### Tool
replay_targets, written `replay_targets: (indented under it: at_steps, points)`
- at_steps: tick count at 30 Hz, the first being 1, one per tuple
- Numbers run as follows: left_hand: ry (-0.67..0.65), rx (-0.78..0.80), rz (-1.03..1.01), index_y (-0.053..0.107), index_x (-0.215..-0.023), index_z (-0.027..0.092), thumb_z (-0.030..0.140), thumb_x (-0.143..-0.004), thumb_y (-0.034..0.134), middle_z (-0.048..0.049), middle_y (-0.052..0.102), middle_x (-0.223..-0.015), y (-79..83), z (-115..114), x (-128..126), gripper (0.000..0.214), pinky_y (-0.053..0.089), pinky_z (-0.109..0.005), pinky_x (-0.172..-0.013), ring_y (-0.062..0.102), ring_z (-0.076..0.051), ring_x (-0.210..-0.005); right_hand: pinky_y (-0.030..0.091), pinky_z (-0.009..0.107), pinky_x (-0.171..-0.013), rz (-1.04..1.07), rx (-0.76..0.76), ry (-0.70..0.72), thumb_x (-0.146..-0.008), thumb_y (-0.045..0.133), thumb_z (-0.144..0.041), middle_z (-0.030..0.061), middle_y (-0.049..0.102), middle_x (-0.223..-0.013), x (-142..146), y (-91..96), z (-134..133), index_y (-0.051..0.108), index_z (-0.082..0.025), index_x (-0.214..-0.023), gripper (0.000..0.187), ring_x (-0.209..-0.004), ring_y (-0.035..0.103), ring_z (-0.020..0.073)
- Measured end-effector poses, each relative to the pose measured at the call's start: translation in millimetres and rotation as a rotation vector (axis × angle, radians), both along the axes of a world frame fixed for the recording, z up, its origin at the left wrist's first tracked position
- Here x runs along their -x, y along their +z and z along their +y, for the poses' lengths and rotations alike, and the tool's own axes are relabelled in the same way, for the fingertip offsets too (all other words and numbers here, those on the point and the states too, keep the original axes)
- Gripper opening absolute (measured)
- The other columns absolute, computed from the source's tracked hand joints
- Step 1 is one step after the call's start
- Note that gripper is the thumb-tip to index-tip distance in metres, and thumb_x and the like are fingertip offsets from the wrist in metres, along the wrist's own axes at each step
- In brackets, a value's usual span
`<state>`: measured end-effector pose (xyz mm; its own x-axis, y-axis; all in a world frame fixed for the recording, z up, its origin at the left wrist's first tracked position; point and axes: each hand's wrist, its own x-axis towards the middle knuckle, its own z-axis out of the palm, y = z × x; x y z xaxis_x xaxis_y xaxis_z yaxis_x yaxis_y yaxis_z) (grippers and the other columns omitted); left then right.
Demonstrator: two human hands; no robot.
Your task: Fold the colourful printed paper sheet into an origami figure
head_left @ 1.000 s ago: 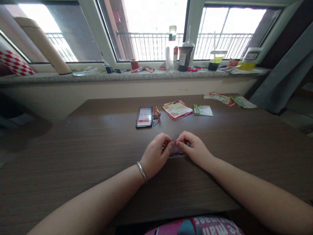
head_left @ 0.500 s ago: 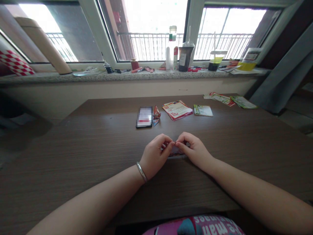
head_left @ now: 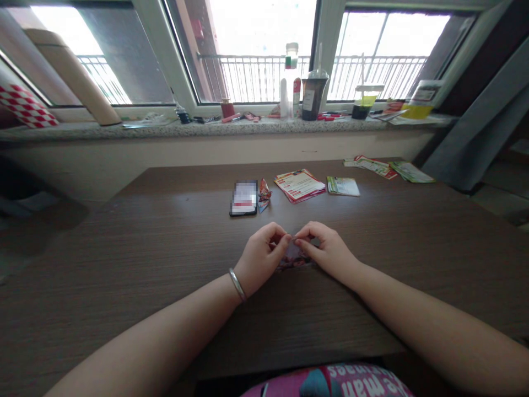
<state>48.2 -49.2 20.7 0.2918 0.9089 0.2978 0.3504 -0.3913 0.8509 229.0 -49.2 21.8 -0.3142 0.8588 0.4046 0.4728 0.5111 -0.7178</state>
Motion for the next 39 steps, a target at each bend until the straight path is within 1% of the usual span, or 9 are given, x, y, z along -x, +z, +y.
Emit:
replay_targets:
  at_steps: [4, 9, 11, 14, 20, 24, 30, 39]
  points:
    - [-0.024, 0.0, 0.064, 0.055, -0.077, 0.016, 0.029, -0.085, 0.054, 0.0026, 0.055, -0.068, -1.2, 3.7, 1.7, 0.015, 0.039, -0.019, -0.055, 0.05, -0.009, -0.06, 0.041, 0.028, -0.072, -0.069, 0.003, -0.029, -0.081, 0.061, -0.019, 0.0006, 0.062, -0.075, -1.5, 0.3, 2.7, 0.063, -0.019, -0.076, 0.006, -0.075, 0.056, 0.015]
    - [-0.01, -0.047, 0.117, 0.057, -0.081, 0.017, 0.024, -0.083, 0.055, 0.0043, 0.054, -0.064, -2.1, 4.8, 0.7, 0.007, 0.038, -0.019, -0.054, 0.05, -0.009, -0.058, 0.041, 0.028, -0.07, -0.107, 0.034, -0.039, -0.081, 0.061, -0.019, 0.0006, 0.064, -0.075, 0.2, 1.1, 3.3, 0.064, -0.019, -0.075, 0.006, -0.075, 0.057, 0.015]
    - [-0.005, -0.05, 0.128, 0.056, -0.079, 0.017, 0.024, -0.082, 0.057, 0.0036, 0.055, -0.065, -2.9, 4.7, -0.1, 0.008, 0.039, -0.019, -0.054, 0.05, -0.009, -0.059, 0.04, 0.027, -0.069, -0.109, 0.041, -0.041, -0.081, 0.062, -0.02, 0.0004, 0.063, -0.074, 0.7, 0.6, 3.2, 0.064, -0.019, -0.075, 0.007, -0.074, 0.057, 0.0149]
    - [-0.001, -0.041, 0.118, 0.057, -0.077, 0.016, 0.025, -0.082, 0.057, 0.0028, 0.057, -0.067, -4.7, 5.1, -0.9, 0.01, 0.039, -0.019, -0.054, 0.051, -0.009, -0.06, 0.04, 0.028, -0.069, -0.105, 0.046, -0.047, -0.081, 0.062, -0.022, 0.0005, 0.063, -0.074, 0.9, -0.5, 2.9, 0.064, -0.019, -0.074, 0.008, -0.073, 0.057, 0.015]
    - [-0.005, -0.02, 0.091, 0.058, -0.079, 0.017, 0.031, -0.085, 0.056, 0.0029, 0.057, -0.065, -6.4, 4.6, -0.7, 0.016, 0.039, -0.019, -0.052, 0.051, -0.009, -0.057, 0.039, 0.027, -0.065, -0.111, 0.06, -0.078, -0.08, 0.062, -0.021, 0.0003, 0.061, -0.071, 1.8, 0.1, 1.7, 0.06, -0.018, -0.071, 0.01, -0.07, 0.055, 0.0145]
    - [-0.012, -0.019, 0.057, 0.058, -0.078, 0.017, 0.03, -0.085, 0.056, 0.0022, 0.059, -0.068, -5.4, 4.0, -1.2, 0.015, 0.04, -0.019, -0.053, 0.052, -0.009, -0.058, 0.038, 0.025, -0.062, -0.082, 0.065, -0.086, -0.081, 0.061, -0.021, 0.0, 0.059, -0.07, 2.4, 2.3, 1.1, 0.058, -0.018, -0.069, 0.012, -0.068, 0.054, 0.0138]
    - [-0.004, -0.026, 0.064, 0.058, -0.076, 0.016, 0.028, -0.082, 0.059, 0.002, 0.059, -0.067, -3.8, 4.0, -1.2, 0.013, 0.04, -0.019, -0.053, 0.053, -0.009, -0.059, 0.039, 0.025, -0.064, -0.054, 0.1, -0.052, -0.083, 0.06, -0.026, 0.0009, 0.061, -0.073, 2.8, 3.2, 1.8, 0.06, -0.017, -0.074, 0.013, -0.071, 0.056, 0.0143]
    - [-0.009, 0.024, 0.02, 0.056, -0.075, 0.016, 0.032, -0.083, 0.057, 0.0022, 0.058, -0.066, -1.3, 0.9, -3.0, 0.017, 0.039, -0.019, -0.05, 0.051, -0.009, -0.057, 0.04, 0.027, -0.065, -0.081, 0.053, -0.05, -0.084, 0.057, -0.024, 0.0006, 0.058, -0.072, 2.4, -0.2, 1.9, 0.056, -0.018, -0.072, 0.014, -0.07, 0.053, 0.0148]
